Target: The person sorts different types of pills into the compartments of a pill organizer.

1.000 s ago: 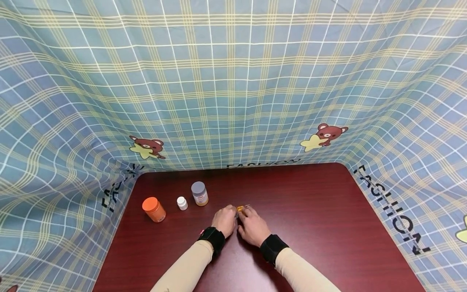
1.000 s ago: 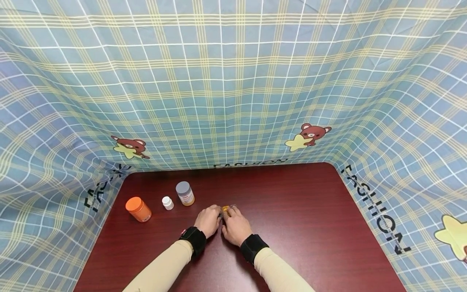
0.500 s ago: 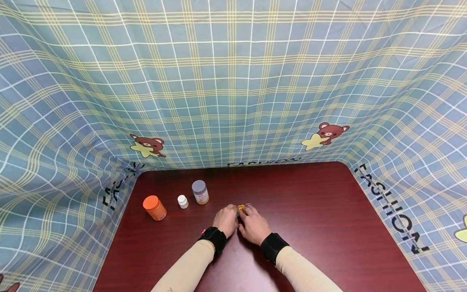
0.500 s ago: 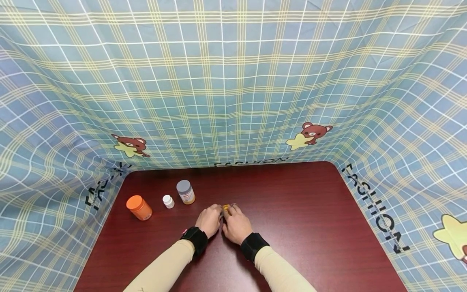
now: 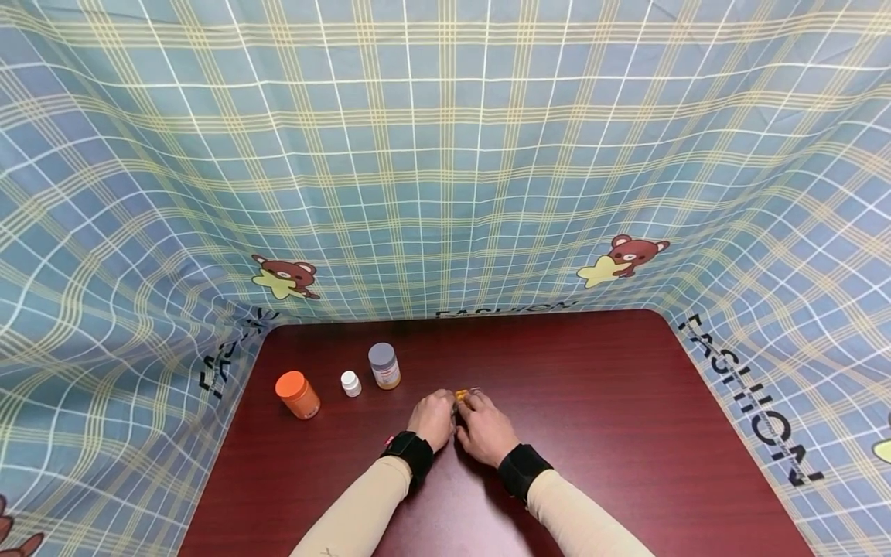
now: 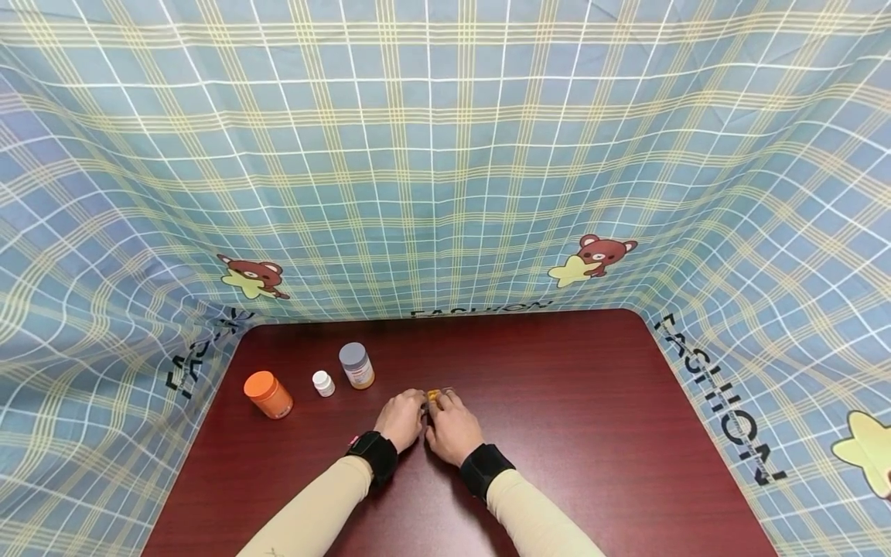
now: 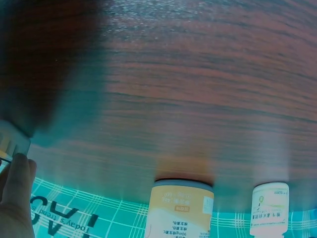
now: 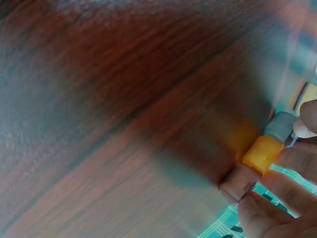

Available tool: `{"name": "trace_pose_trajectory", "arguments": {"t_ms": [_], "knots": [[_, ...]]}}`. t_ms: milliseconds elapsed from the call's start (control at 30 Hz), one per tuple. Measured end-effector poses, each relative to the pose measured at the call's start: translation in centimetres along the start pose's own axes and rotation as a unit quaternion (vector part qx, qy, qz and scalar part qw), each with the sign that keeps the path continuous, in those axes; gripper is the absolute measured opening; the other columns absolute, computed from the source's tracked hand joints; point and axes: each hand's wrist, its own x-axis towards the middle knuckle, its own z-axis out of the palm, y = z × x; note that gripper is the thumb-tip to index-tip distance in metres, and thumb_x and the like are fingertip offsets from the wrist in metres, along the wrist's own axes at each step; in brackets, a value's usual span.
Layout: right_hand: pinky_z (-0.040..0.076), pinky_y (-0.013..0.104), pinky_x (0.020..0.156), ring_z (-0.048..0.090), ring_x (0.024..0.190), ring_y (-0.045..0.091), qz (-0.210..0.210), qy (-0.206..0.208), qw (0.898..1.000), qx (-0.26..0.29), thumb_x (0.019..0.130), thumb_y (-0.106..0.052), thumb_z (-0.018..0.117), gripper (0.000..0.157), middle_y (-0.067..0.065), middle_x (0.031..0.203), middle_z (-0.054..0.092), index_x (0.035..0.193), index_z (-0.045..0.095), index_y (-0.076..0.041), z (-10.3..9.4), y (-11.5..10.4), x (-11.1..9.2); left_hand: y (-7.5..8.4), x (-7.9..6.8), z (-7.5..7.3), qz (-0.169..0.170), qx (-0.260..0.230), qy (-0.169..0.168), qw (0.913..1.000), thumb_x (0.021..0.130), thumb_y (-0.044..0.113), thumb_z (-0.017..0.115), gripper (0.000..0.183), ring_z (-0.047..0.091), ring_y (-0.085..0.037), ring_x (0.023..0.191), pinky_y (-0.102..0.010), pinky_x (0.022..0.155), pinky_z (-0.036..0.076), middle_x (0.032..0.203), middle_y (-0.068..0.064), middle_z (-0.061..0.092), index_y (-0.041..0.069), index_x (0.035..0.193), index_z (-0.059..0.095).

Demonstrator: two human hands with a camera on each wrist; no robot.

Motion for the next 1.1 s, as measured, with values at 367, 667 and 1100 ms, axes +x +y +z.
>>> {"name": "trace_pose_trajectory", "arguments": {"t_ms": [367,667,1100], "knots": [[0.045,0.044,0.096,0.052,0.117,0.037,0.014,-0.012,1.0,0.006,0.077,-0.024,0.069,0.048,0.016,0.119,0.06,0.118,0.066,0.0,0.0,0.1,-0.2,-0.1,0.7,-1.0,-0.047,-0.09,-0.024,0.9946,0.08,0.004,0.065,0.012,0.066,-0.025,0.076,-0.038,0.066,0.053,0.086,-0.006,0.065,0.007,0.092,0.068],[0.044,0.043,0.098,0.051,0.12,0.034,0.018,-0.015,1.0,0.011,0.076,-0.024,0.07,0.049,0.014,0.121,0.06,0.12,0.065,-0.003,-0.3,0.0,-0.1,-0.5,2.2,-1.0,-0.217,-0.268,0.043,0.9377,0.087,0.007,0.063,0.011,0.065,-0.02,0.076,-0.034,0.067,0.051,0.082,-0.005,0.07,0.004,0.094,0.07],[0.043,0.043,0.099,0.05,0.121,0.033,0.025,-0.024,0.999,0.008,0.077,-0.025,0.069,0.048,0.012,0.123,0.06,0.12,0.066,-0.003,-0.3,0.0,-0.1,-1.3,2.9,0.1,-0.304,-0.283,0.085,0.9056,0.084,0.005,0.068,0.013,0.056,-0.018,0.065,-0.033,0.062,0.044,0.07,0.0,0.061,0.011,0.08,0.058]]}}
